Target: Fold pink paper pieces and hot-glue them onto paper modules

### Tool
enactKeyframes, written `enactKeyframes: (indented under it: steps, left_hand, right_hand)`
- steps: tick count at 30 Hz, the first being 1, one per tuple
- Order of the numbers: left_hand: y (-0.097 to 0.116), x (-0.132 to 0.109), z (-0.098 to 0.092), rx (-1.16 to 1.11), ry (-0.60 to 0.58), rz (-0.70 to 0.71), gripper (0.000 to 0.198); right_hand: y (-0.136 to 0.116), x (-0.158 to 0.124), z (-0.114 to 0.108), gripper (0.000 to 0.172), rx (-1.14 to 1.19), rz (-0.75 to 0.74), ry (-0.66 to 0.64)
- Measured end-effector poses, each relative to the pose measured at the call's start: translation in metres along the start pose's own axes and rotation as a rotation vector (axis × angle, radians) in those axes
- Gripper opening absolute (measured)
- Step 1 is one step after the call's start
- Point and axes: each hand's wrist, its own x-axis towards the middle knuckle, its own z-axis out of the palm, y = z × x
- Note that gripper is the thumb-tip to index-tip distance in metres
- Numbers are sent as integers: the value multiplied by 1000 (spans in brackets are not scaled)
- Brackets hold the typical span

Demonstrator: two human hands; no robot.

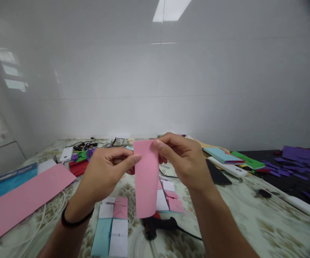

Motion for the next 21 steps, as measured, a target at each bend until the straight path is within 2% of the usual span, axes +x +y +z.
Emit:
enactKeyframes:
  steps: [8, 17, 21]
  left_hand:
    - [-3, 2, 0, -102, 103, -54, 14]
    - [1, 4, 3, -72, 100, -55, 18]
    - [-2, 4, 3, -80, 156, -26, 16]
  right_hand:
    - [-2, 4, -4, 30, 1, 184, -220]
    - [2, 3, -3, 38, -50, 222, -161]
    - [0, 3, -3, 35, -37, 240, -186]
